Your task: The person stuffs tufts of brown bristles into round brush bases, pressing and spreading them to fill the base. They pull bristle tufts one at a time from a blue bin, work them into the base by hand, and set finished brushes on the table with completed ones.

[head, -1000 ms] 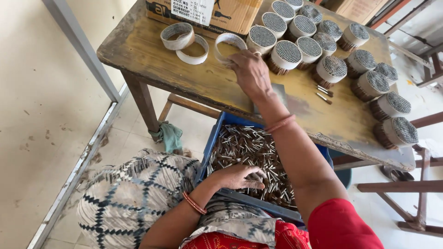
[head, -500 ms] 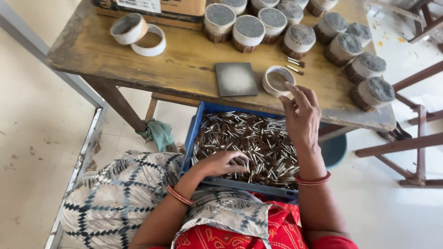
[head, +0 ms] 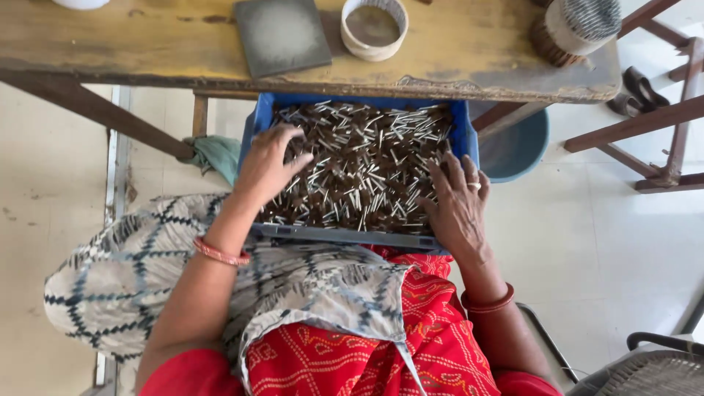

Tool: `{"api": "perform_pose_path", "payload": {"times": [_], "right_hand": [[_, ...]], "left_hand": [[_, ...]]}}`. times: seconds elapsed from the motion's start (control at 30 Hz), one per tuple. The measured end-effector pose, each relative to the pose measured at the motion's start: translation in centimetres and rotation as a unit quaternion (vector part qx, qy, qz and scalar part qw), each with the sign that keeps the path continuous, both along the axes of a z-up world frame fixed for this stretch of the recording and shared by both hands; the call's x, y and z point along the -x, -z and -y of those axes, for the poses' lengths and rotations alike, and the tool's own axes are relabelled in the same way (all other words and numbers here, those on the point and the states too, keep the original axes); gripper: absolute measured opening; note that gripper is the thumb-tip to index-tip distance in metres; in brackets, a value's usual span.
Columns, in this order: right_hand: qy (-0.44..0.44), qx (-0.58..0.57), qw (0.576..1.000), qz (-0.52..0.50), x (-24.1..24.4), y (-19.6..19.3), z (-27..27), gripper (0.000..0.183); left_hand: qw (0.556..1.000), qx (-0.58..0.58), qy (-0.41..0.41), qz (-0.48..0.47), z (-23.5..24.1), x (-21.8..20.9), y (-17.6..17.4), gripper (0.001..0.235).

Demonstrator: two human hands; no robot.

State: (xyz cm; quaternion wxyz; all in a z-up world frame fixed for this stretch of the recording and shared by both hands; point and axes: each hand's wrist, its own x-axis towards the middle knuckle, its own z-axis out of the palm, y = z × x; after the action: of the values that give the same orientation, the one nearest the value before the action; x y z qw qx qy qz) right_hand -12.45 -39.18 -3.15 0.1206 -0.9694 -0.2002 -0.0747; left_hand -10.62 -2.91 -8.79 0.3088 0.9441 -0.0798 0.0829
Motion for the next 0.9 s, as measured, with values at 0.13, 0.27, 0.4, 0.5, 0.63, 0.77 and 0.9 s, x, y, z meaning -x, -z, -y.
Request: {"api": "perform_pose_path", "payload": {"times": [0.13, 0.27, 0.4, 0.5, 0.63, 0.77, 0.9], "right_hand": [[-0.005, -0.014, 1.000, -0.002, -1.1, -0.2, 0.9, 0.066], [-0.022, -0.045, 0.999, 0.002, -1.1, -0.1, 0.6, 0.059], [-0.033, -0.057, 0.998, 0.013, -0.7, -1.0, -0.3, 0.050], [-0.039, -0.061, 0.997, 0.014, -1.0, -1.4, -0.8, 0.048], [-0.052, -0.040, 0.998, 0.018, -1.3, -1.2, -1.0, 0.047], [-0.054, -0.040, 0.998, 0.021, -1.0, -1.2, -1.5, 0.045], [-0.057, -0.049, 0.997, 0.027, -0.7, -1.3, -1.8, 0.042]], "left_hand": [[0.992, -0.112, -0.001, -0.050, -1.9, -5.8, 3.6, 0.088], [0.979, -0.187, -0.028, -0.078, -2.3, -12.2, 9.5, 0.110], [0.949, -0.205, 0.004, -0.241, -0.4, -10.0, 6.8, 0.124], [0.924, -0.189, 0.084, -0.322, 1.5, -5.4, 4.3, 0.129], [0.907, -0.199, 0.160, -0.333, 3.9, 1.7, 0.1, 0.132], [0.934, -0.166, 0.126, -0.291, 3.5, 1.7, 0.6, 0.146], [0.914, -0.206, 0.062, -0.344, 2.1, -1.2, -0.2, 0.157]]}}
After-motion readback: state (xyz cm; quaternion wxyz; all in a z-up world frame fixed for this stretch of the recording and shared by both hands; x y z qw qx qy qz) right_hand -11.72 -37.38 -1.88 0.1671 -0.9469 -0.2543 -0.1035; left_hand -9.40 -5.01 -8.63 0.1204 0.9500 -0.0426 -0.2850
